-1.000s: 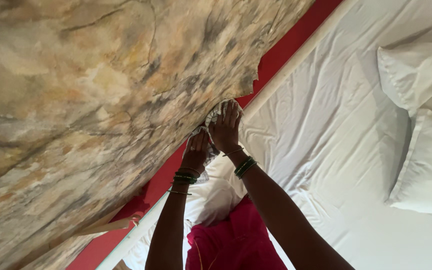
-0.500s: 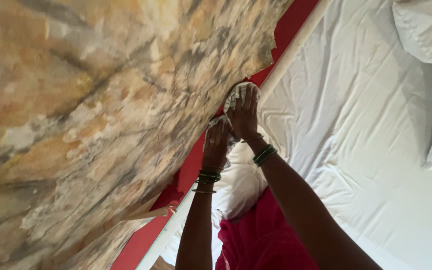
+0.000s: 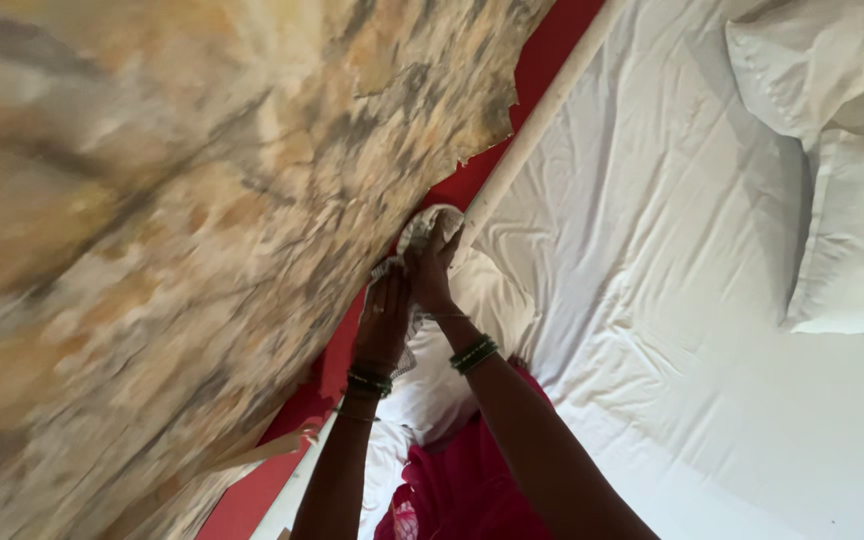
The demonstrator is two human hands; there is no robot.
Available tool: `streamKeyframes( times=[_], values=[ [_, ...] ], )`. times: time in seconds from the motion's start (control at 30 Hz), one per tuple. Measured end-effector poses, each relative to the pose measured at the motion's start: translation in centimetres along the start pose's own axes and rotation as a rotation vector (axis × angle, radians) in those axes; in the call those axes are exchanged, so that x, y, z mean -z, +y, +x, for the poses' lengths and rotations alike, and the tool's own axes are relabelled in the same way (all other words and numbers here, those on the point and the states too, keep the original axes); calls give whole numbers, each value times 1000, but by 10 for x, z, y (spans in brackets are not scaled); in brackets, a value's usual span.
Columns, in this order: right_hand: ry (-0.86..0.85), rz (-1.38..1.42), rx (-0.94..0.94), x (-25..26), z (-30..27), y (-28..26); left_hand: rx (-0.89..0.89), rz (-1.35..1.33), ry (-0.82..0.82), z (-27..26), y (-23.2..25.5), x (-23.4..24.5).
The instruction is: The person wipes a textured wall section above a bed using a white cloth. They move the cloth back and forth along the red and teal painted trim and the stone-like surface, cleaning the area methodically.
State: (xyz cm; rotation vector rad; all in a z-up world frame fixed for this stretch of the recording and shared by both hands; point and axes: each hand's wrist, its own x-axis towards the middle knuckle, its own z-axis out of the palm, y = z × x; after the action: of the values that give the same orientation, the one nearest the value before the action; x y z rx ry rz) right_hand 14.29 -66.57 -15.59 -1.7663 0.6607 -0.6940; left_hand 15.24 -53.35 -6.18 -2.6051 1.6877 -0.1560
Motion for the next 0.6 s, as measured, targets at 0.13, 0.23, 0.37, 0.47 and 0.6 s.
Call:
streamKeyframes(
  times=[0.13, 0.23, 0.37, 0.47, 0.6],
  values=[
    [115, -15, -31, 0, 30, 20, -31, 30, -49, 36, -3, -16],
    [183, 76, -80, 12, 46, 12, 13, -15, -116, 54, 6, -17],
    [283, 109, -116, 17, 58, -6, 28, -65, -33, 63, 6, -19],
    [282, 60, -196, 22, 64, -18, 63, -60, -159, 62, 7, -19],
    [301, 178, -200, 25, 65, -22, 50, -66, -94, 60, 6, -19]
  ],
)
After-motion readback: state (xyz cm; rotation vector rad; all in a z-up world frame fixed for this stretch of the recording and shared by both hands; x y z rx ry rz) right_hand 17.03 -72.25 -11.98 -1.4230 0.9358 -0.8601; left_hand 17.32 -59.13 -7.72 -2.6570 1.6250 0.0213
